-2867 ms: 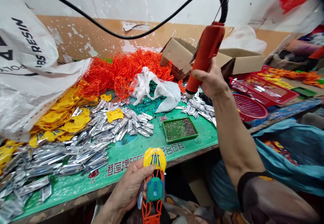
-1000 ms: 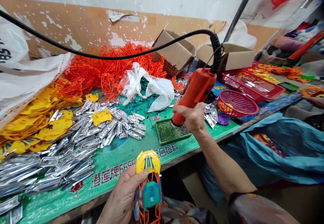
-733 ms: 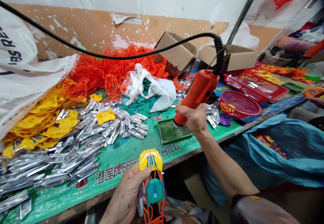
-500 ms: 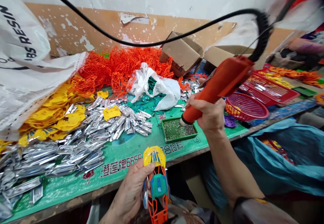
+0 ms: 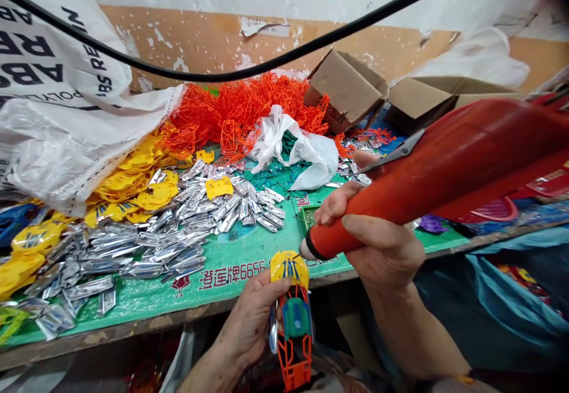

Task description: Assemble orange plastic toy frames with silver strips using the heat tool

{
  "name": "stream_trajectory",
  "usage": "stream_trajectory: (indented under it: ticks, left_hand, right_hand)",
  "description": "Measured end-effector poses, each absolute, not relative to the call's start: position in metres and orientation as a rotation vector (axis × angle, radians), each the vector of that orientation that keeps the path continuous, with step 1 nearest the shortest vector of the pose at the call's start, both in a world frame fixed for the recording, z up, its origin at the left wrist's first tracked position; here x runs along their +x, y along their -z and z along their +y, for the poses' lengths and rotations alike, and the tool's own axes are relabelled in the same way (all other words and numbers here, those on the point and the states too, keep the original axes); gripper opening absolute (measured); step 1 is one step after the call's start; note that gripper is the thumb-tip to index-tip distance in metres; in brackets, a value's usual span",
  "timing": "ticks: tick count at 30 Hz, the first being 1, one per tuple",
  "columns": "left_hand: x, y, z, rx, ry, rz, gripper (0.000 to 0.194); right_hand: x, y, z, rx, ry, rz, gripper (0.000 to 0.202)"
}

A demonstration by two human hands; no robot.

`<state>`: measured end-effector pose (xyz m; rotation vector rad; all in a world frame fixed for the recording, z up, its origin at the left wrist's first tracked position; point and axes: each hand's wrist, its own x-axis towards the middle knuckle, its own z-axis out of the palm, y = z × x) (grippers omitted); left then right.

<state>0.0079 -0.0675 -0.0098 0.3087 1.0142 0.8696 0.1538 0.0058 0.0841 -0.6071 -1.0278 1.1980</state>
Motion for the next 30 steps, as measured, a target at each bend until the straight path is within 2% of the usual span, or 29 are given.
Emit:
stream_trajectory:
  ticks: [4,30]
  left_hand:
    - [0.009,0.01,-0.067,0.292,-0.888,1.004,0.031]
    - [0.018,0.011,-0.073,0.427,-0.904,1.067,0.033]
  right_hand:
    - [0.15,-0.081,0.007,-0.636,-1.204,-1.018,0.045]
    - [0.15,-0.069,0.0,-0.74,-1.162,-1.109,0.025]
